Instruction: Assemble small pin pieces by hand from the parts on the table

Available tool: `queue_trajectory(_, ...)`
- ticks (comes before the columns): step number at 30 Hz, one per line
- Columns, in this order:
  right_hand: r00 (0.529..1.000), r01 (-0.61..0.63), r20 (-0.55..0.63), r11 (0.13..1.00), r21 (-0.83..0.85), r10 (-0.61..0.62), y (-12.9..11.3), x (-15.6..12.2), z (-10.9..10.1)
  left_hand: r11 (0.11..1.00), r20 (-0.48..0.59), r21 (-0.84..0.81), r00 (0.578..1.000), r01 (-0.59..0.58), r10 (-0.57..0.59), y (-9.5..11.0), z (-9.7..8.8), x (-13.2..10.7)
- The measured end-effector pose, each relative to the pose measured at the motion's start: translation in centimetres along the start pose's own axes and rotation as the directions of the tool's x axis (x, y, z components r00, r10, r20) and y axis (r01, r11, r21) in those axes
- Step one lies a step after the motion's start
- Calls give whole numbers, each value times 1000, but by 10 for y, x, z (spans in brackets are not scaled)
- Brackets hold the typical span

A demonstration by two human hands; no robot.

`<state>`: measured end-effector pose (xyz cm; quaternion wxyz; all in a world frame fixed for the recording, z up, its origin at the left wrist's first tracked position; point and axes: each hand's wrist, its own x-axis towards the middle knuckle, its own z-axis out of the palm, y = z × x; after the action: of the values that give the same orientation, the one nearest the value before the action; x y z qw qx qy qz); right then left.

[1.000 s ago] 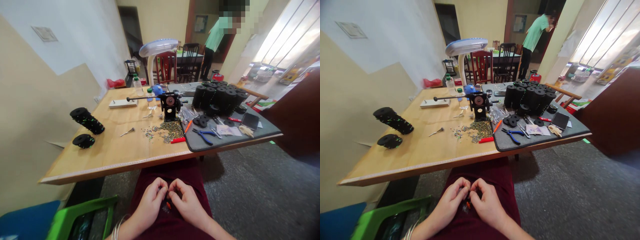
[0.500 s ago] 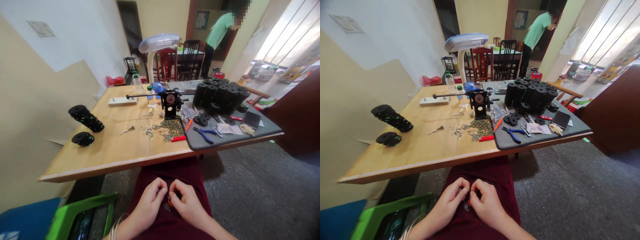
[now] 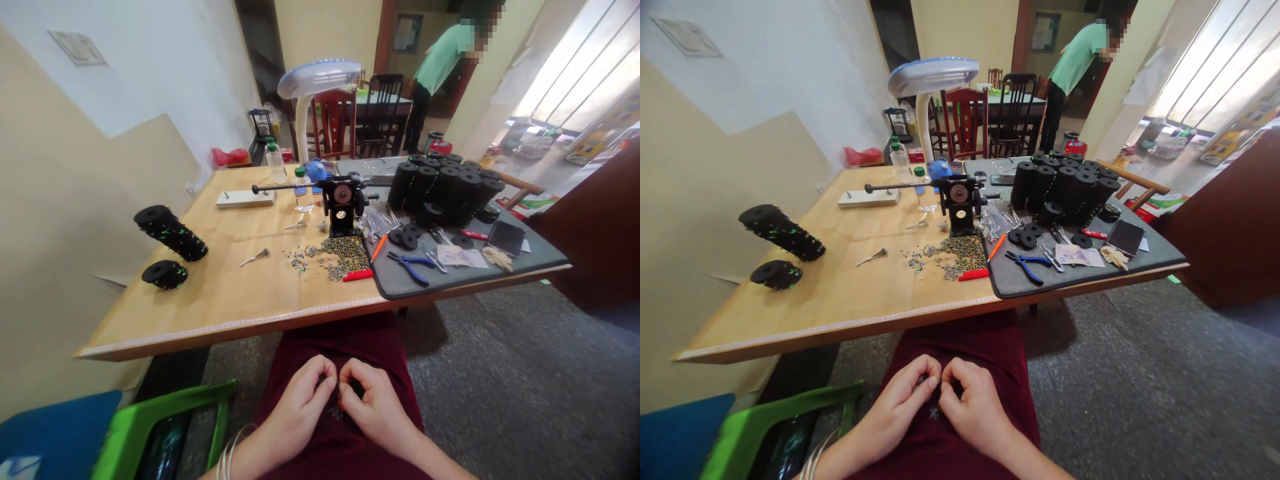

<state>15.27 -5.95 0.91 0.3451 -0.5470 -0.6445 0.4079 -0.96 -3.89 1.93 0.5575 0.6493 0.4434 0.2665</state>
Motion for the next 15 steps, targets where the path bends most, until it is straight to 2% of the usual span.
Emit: queue_trajectory(15, 996, -79, 44, 990, 114, 75, 2, -3, -4, 1000, 20, 7, 1000, 24, -24, 2, 2, 3)
